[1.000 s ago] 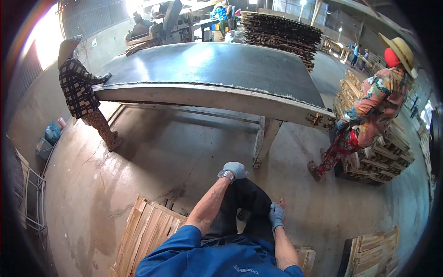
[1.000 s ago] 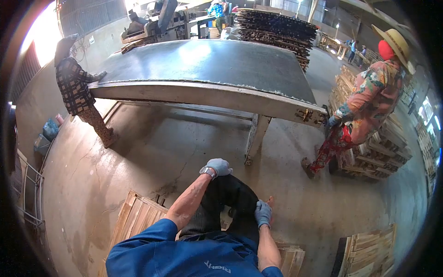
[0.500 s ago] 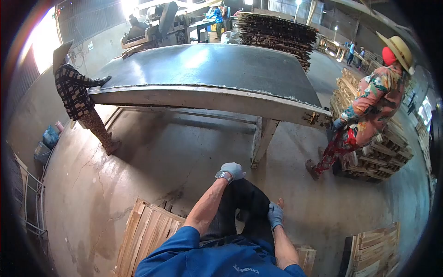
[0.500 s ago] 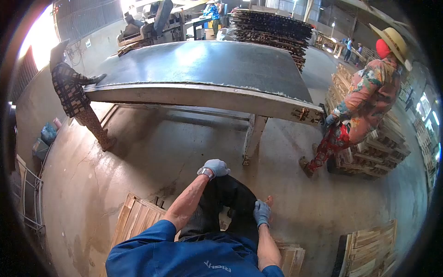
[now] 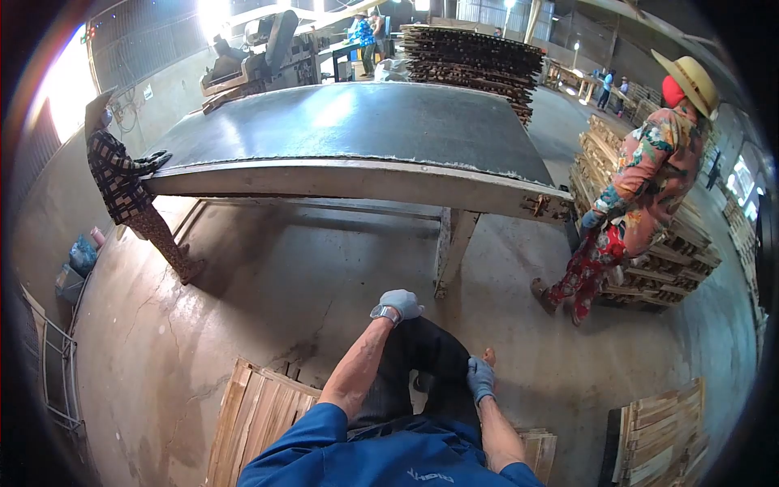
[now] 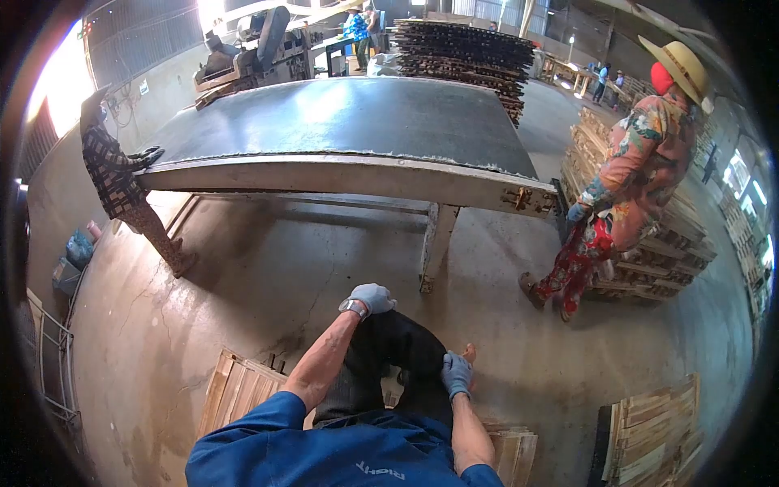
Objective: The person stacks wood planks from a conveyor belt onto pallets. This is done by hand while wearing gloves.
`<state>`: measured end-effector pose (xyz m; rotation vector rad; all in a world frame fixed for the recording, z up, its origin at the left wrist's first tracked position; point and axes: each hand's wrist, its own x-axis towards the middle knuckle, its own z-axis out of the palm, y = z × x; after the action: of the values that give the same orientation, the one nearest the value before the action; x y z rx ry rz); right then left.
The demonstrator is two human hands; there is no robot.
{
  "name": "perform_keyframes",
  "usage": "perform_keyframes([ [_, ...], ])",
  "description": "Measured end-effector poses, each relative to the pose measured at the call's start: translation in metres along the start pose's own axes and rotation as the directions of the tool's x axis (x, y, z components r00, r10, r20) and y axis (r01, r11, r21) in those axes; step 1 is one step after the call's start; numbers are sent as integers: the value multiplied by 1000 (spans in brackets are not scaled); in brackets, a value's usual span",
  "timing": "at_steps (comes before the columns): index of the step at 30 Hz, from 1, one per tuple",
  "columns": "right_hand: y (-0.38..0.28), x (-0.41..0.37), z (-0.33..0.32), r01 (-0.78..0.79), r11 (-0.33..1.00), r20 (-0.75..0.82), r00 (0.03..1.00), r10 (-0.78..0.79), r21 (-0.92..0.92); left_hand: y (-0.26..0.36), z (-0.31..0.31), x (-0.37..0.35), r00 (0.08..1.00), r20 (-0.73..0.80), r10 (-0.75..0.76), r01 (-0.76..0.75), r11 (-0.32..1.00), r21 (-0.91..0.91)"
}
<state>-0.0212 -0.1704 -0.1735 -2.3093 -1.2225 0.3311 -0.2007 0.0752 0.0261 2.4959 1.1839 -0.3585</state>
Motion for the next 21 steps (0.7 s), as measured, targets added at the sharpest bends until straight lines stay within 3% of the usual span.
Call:
perform_keyframes([
  [11, -10, 4, 15, 64, 997, -61, 996, -62, 34, -20, 2, 7, 1000, -10, -12, 11, 1000, -14],
  [17, -21, 9, 17, 16, 1000, -7, 1000, -16, 4, -30, -3, 7, 1000, -24, -10, 10, 1000, -22],
  [21, -35, 11, 20, 57, 998, -94, 994, -54, 30, -41, -8, 9, 1000, -26, -12, 12, 1000, -2],
])
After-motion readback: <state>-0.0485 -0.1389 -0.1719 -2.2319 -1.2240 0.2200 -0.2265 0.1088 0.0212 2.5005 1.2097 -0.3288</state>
